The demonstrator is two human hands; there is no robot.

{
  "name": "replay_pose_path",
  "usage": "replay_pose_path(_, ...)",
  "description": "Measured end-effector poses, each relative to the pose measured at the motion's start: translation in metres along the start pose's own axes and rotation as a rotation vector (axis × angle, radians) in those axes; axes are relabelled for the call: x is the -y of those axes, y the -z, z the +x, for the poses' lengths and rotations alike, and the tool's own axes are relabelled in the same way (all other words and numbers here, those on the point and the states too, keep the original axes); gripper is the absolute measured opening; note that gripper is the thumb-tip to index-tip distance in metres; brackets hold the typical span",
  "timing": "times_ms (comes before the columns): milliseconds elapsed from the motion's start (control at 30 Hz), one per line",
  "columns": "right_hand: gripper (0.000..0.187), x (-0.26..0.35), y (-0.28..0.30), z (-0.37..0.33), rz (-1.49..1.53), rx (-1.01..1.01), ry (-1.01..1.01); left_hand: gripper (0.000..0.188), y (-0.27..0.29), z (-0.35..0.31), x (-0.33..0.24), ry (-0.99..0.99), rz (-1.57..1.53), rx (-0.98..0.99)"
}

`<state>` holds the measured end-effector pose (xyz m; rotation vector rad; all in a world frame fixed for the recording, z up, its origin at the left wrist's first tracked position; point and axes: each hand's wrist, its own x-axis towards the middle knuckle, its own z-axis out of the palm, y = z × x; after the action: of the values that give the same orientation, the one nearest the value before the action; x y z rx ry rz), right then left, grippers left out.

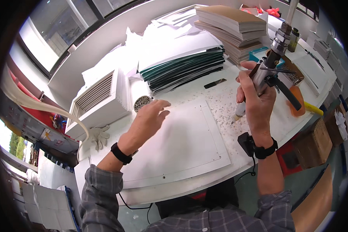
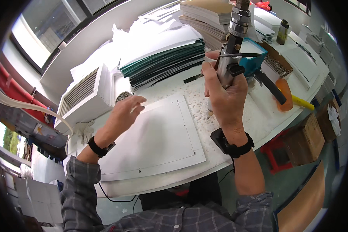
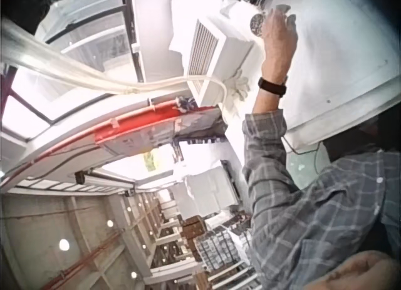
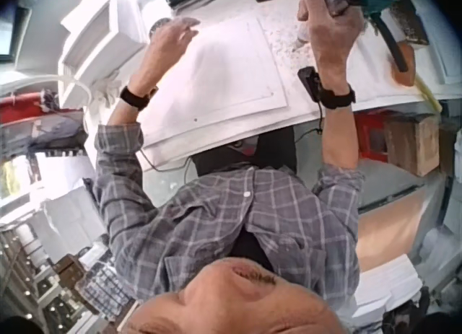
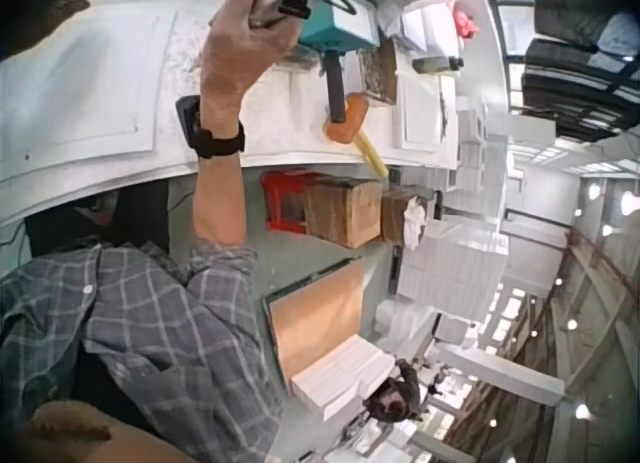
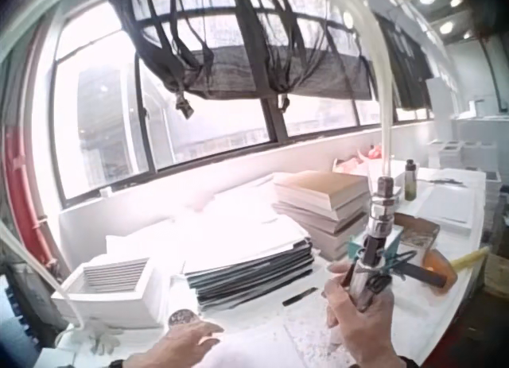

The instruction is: The person uses a pneumatic rivet gun to attach metal fasteners to the corners of white rectangular frames. They then stack the completed frames and place a black mesh screen into a frame.

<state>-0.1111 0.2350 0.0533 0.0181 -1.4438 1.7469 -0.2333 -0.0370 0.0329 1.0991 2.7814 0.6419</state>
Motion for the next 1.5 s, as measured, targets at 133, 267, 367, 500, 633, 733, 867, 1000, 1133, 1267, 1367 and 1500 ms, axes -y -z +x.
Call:
replay_pose_path(133,0.024,0.004,-0.007,0.001,0.021,0.023,-0.006,0.032,0.033,0.003,0.097,0.139,0.089,-0.216)
replay_pose_path(267,0.028,-0.002,-0.009,-0.001,-0.006,0.041,-0.029,0.032,0.037,0.002,0.12,0.124,0.118,-0.091)
replay_pose_path(367,0.03,-0.01,-0.009,-0.001,0.013,0.052,-0.037,0.039,0.031,0.008,0.117,0.067,0.224,-0.037)
replay_pose_path(500,0.031,-0.011,-0.015,-0.001,0.028,0.07,-0.038,0.035,0.023,0.006,0.108,-0.008,0.247,-0.149)
replay_pose_path(633,0.031,-0.012,-0.018,-0.003,0.03,0.08,-0.047,0.029,0.019,0.007,0.106,0.017,0.269,-0.176)
replay_pose_path(733,0.031,-0.014,-0.018,-0.004,0.03,0.085,-0.053,0.025,0.017,0.006,0.107,0.051,0.266,-0.188)
replay_pose_path(867,0.031,-0.014,-0.015,-0.003,0.02,0.085,-0.047,0.016,0.013,0.008,0.113,0.029,0.243,-0.248)
replay_pose_path(1000,0.031,-0.014,-0.013,-0.004,0.007,0.087,-0.048,0.013,0.013,0.01,0.117,0.058,0.184,-0.284)
replay_pose_path(1133,0.031,-0.013,-0.011,-0.003,0.005,0.087,-0.047,0.012,0.014,0.01,0.117,0.079,0.153,-0.318)
replay_pose_path(1267,0.031,-0.013,-0.013,-0.003,0.019,0.095,-0.059,0.013,0.026,0.005,0.121,0.141,0.117,-0.325)
replay_pose_path(1367,0.032,-0.011,-0.012,-0.004,0.007,0.095,-0.058,0.014,0.029,0.0,0.106,0.175,0.008,-0.3)
replay_pose_path(1500,0.033,-0.001,-0.009,-0.006,-0.012,0.094,-0.051,0.014,0.017,-0.03,0.062,0.23,-0.132,-0.182)
